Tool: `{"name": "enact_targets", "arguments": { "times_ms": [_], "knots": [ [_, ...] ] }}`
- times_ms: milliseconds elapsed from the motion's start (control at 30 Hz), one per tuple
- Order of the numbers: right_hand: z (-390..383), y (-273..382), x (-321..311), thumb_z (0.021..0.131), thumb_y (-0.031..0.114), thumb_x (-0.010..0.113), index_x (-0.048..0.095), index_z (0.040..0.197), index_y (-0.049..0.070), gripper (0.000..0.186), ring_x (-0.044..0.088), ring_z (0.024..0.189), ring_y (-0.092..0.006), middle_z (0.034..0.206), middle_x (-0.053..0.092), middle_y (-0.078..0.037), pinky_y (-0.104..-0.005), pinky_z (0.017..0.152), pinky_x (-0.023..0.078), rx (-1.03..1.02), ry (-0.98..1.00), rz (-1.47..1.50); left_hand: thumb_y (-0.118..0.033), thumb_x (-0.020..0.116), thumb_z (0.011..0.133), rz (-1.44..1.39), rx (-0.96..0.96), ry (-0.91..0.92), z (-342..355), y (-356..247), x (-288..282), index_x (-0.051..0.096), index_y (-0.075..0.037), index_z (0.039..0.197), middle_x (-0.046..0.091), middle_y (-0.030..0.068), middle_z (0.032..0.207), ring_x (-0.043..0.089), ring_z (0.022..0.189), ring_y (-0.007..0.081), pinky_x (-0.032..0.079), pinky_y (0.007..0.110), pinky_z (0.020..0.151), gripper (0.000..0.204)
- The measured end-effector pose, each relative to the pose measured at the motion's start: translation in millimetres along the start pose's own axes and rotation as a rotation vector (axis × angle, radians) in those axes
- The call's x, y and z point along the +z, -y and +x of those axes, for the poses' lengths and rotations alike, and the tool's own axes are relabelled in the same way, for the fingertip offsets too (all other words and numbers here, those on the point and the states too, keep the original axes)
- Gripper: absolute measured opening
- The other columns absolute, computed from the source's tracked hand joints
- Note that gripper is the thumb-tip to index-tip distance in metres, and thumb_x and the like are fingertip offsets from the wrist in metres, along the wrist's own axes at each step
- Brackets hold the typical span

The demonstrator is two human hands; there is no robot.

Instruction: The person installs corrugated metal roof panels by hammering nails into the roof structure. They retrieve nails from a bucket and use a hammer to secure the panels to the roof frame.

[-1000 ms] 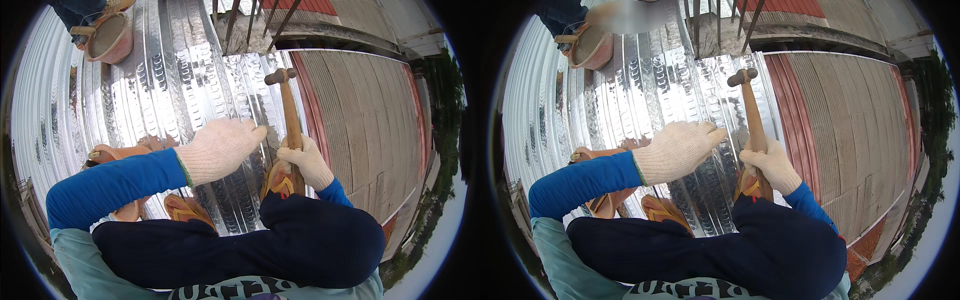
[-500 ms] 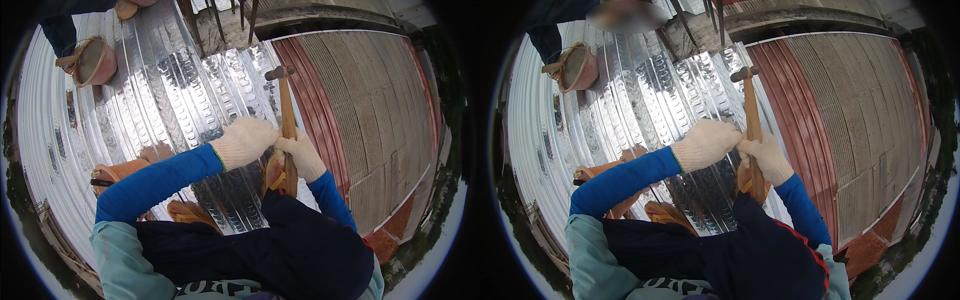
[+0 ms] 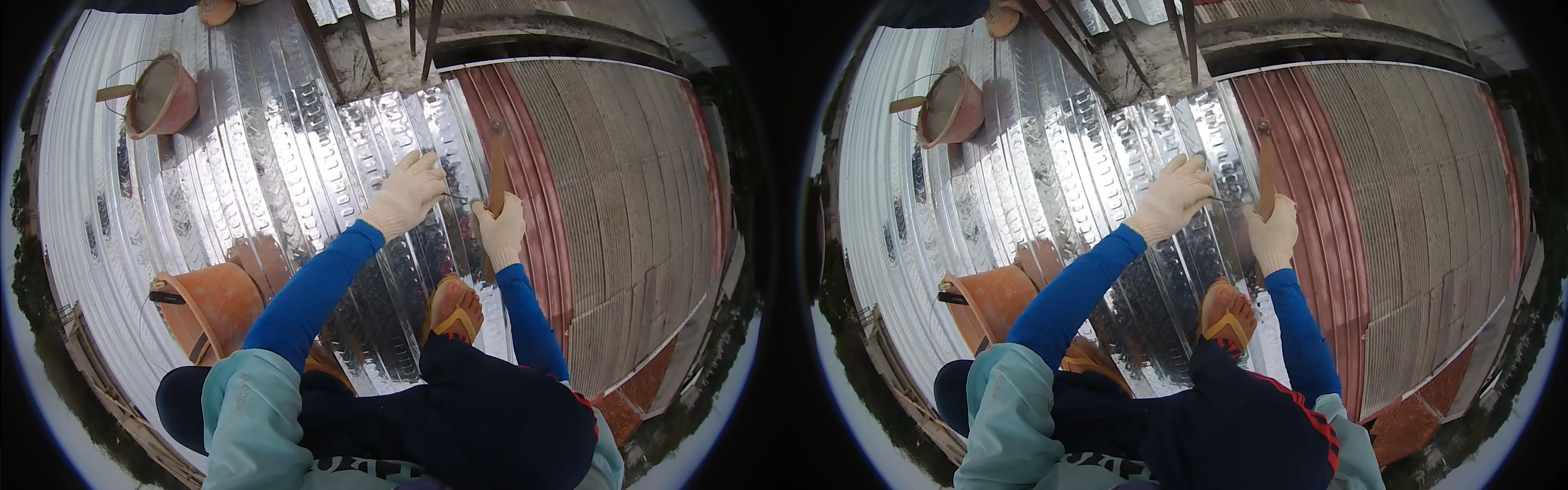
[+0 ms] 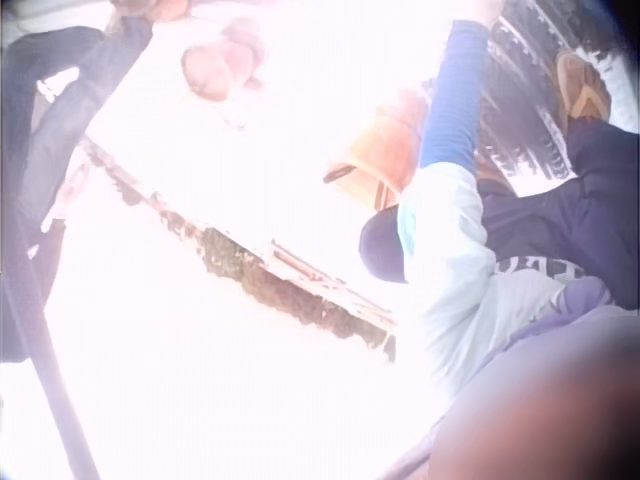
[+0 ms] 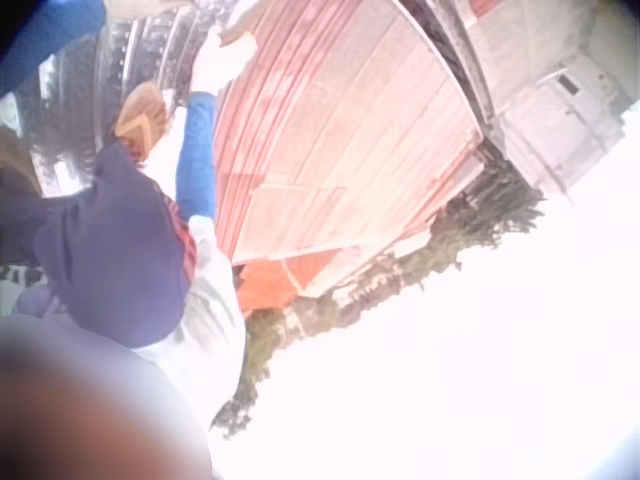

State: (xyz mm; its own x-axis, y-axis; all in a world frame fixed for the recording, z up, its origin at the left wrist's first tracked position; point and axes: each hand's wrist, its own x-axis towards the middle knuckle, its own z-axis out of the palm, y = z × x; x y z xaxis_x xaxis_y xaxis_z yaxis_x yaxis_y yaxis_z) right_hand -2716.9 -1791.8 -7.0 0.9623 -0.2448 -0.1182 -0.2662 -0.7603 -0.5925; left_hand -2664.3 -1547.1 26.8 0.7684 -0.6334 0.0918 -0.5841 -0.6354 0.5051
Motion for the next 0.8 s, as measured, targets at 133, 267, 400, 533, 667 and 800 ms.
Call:
{"name": "enact_targets", "arguments": {
  "times_ms": [133,267,400,533,667,800],
  "knots": [
    [-6,-10,15,0.09,0.026,0.085,0.067,0.119,0.001,0.042,0.069,0.112,-0.0415,0.116,0.068,-0.021,-0.0506,0.096,0.054,0.087,-0.037,0.056,-0.015,0.075,0.095,0.014,-0.057,-0.182,12,-1,27,0.073,-0.009,0.1,0.072,0.0038,0.107,0.061,0.122,0.0279,0.043,0.051,0.117,0.009],
    [-13,-25,19,0.091,0.021,0.083,0.067,0.116,0.001,0.036,0.07,0.104,-0.0424,0.11,0.068,-0.021,-0.0499,0.092,0.054,0.137,-0.04,0.071,-0.014,0.074,0.091,0.074,-0.048,-0.124,26,-11,31,0.071,-0.01,0.095,0.073,0.0038,0.102,0.065,0.113,0.026,0.041,0.055,0.122,0.007],
    [-14,-24,24,0.091,0.02,0.082,0.068,0.111,0.001,0.032,0.07,0.099,-0.0434,0.106,0.067,-0.022,-0.0504,0.088,0.055,0.145,-0.024,0.064,-0.014,0.075,0.089,0.083,-0.05,-0.132,25,-8,29,0.07,-0.01,0.092,0.071,0.0046,0.1,0.065,0.109,0.0254,0.042,0.054,0.121,0.006],
    [-10,-20,25,0.091,0.022,0.082,0.068,0.109,0.0,0.032,0.069,0.098,-0.0443,0.102,0.067,-0.023,-0.0518,0.086,0.054,0.115,-0.028,0.072,-0.014,0.074,0.087,0.122,-0.038,-0.139,26,-5,28,0.071,-0.01,0.089,0.071,0.0055,0.094,0.065,0.105,0.0259,0.042,0.051,0.119,0.005],
    [-3,-37,30,0.091,0.023,0.081,0.067,0.107,-0.001,0.032,0.071,0.094,-0.0419,0.1,0.069,-0.022,-0.0509,0.083,0.056,0.069,-0.032,0.032,-0.016,0.074,0.087,0.169,-0.025,-0.131,31,-6,33,0.074,-0.01,0.086,0.071,0.0049,0.085,0.065,0.101,0.025,0.041,0.05,0.119,0.006],
    [7,-23,24,0.092,0.023,0.081,0.067,0.101,-0.002,0.03,0.073,0.093,-0.0408,0.099,0.071,-0.022,-0.0499,0.082,0.056,0.18,0.022,0.066,-0.017,0.071,0.095,0.16,-0.053,-0.077,30,-9,31,0.074,-0.01,0.089,0.072,0.0036,0.089,0.066,0.104,0.0242,0.039,0.053,0.121,0.009]
  ]
}}
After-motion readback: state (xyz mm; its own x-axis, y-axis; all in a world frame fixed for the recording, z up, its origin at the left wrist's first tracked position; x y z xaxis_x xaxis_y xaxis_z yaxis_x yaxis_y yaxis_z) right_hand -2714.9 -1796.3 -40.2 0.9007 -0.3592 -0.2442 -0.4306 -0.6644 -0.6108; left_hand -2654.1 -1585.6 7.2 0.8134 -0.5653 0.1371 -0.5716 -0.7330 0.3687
